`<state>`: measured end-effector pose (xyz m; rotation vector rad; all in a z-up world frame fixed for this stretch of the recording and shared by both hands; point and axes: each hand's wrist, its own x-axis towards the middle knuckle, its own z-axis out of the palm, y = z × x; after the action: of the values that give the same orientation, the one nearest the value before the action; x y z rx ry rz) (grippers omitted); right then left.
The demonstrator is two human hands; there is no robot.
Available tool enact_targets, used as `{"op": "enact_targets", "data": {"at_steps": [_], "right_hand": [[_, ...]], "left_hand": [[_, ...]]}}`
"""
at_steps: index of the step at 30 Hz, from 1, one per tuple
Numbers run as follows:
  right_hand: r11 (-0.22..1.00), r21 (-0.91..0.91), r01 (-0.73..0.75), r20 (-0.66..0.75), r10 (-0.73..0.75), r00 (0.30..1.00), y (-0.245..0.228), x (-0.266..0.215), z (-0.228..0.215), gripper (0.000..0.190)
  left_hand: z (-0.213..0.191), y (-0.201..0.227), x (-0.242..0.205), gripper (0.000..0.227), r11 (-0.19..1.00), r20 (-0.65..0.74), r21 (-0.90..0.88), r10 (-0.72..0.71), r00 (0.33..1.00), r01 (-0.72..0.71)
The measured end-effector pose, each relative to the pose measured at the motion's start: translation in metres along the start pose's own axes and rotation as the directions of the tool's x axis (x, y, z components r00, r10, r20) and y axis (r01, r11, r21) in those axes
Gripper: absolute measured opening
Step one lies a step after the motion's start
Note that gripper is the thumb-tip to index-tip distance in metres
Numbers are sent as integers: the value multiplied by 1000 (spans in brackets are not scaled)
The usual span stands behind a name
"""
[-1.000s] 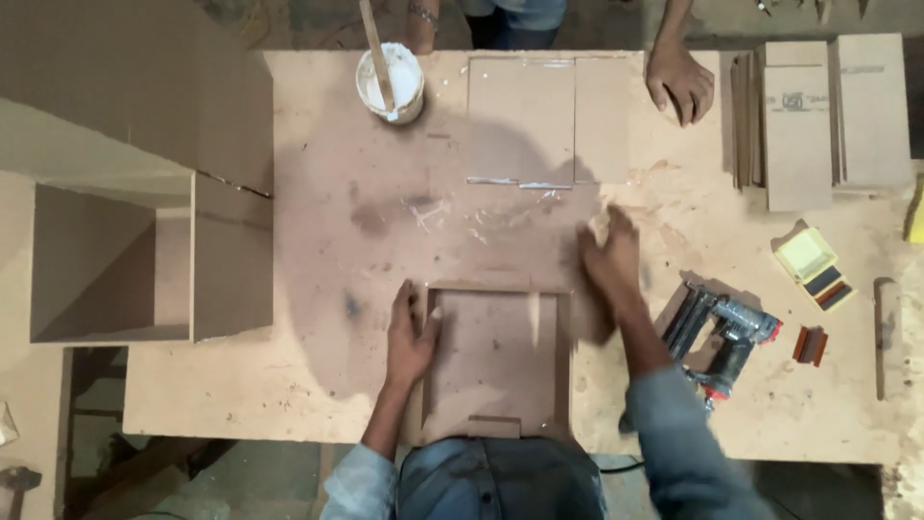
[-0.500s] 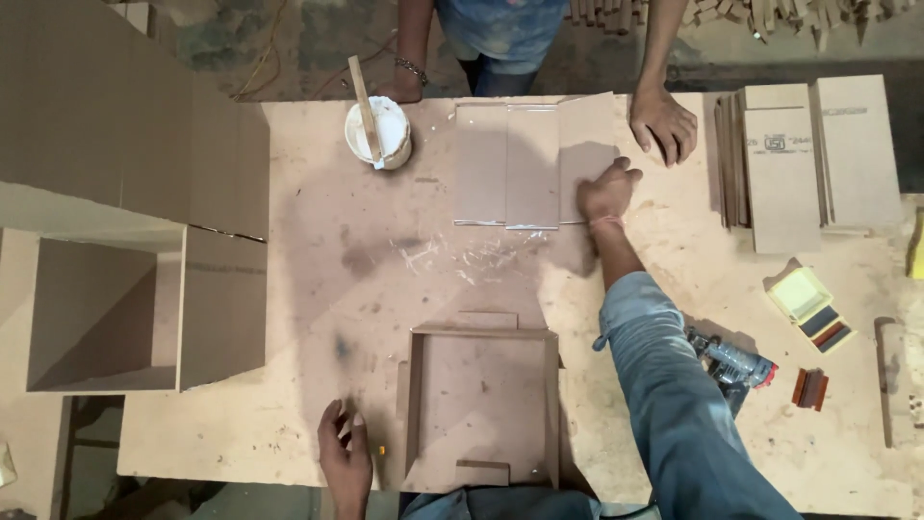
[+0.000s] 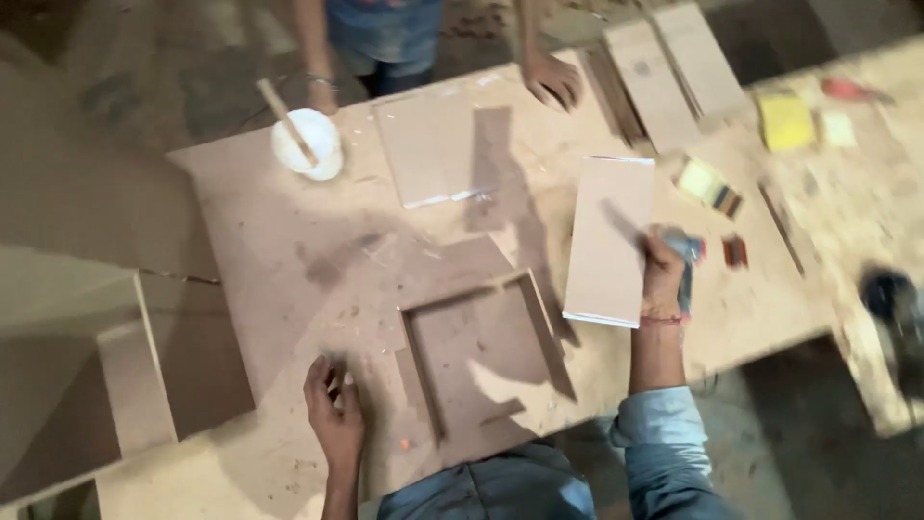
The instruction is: The person assembles small wooden boxes by aligning pre-cut panels and securing them with a pneumatic nail gun. They repeatedly position the panels, fire the nail gun to fasten the joints, and reposition the partially assembled boxes on the workbench.
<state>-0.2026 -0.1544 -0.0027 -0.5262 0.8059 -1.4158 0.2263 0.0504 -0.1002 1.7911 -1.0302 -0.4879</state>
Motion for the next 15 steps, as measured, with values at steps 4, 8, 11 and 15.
{"op": "enact_targets", "data": {"at_steps": [4,8,11,15], "right_hand": [[980,-71,185,-65,-190,980,11,-100,-15,50],[939,29,342,-459,-292,839,43,-213,-25,31],[945,-151,289,-595,-321,737,90,-278,-22,25],[876,-441,-196,-681,-184,709,162,-315,-8,23]], "left_hand": [[-8,-16,14,40,974,136,-80,222,966,-212],[-15,-10,11,41,966,378,-124,256,890,-225],[-20,2,9,60,817,520,-228,563,643,-530],[-17,21,16,79,652,701,-377,665,257,-658]]}}
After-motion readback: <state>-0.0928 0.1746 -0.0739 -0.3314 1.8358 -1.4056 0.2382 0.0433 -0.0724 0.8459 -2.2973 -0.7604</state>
